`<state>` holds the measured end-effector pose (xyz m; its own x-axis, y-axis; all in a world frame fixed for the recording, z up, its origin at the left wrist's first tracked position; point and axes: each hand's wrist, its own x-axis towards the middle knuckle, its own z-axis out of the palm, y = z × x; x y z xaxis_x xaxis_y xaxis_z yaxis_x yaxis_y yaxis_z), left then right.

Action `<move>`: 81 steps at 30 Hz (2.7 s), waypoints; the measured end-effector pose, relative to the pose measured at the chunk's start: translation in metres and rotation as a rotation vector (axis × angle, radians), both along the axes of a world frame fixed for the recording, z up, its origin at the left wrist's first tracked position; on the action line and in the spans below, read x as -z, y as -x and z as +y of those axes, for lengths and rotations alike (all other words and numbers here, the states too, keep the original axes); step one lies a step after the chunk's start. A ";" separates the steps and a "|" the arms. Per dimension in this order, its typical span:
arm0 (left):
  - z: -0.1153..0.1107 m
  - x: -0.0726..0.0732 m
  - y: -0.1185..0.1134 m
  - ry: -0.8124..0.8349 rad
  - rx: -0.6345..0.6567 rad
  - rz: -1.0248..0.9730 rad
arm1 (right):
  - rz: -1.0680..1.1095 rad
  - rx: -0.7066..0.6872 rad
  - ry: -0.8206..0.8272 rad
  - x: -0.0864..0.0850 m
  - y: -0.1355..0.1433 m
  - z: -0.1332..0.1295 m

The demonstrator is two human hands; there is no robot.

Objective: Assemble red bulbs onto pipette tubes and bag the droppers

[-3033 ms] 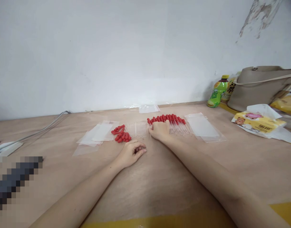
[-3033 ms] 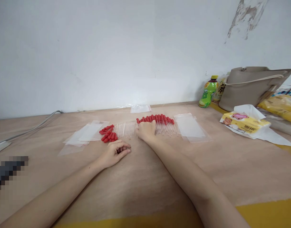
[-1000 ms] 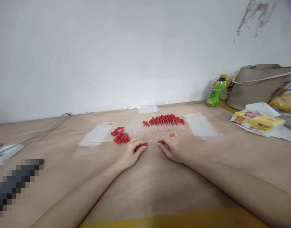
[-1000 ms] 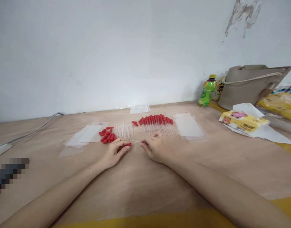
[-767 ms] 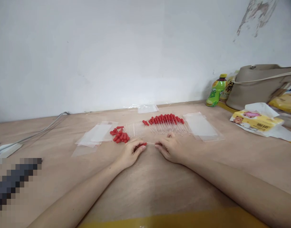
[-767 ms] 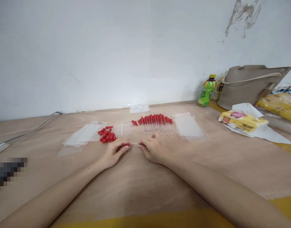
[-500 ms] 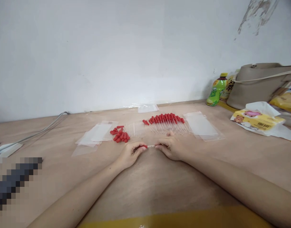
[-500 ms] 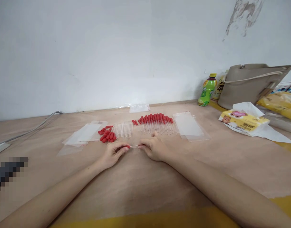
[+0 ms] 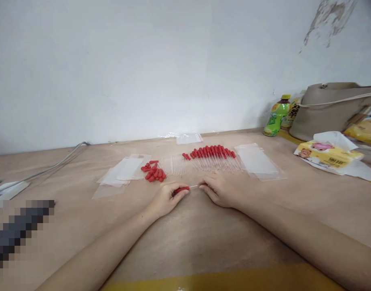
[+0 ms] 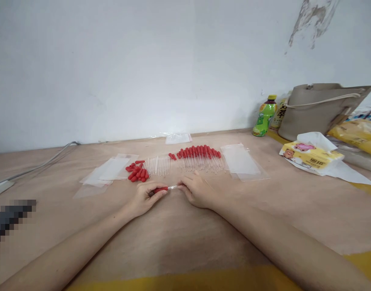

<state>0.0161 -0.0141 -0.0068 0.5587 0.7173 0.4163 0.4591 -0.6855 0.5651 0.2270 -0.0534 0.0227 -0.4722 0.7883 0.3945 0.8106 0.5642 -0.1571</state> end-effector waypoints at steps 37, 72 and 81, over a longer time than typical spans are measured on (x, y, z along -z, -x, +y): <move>0.003 0.005 0.002 -0.147 0.065 0.072 | 0.053 -0.044 0.168 0.021 0.014 0.013; 0.007 -0.001 0.006 -0.062 0.048 0.121 | -0.080 0.603 0.148 0.010 0.039 0.114; 0.007 0.000 0.007 -0.076 0.045 0.130 | -0.038 0.640 0.191 0.014 0.049 0.122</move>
<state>0.0090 -0.0069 -0.0063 0.6426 0.6591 0.3906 0.4926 -0.7460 0.4482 0.1778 0.0689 0.0090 0.1014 0.9718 0.2127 0.9831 -0.0652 -0.1709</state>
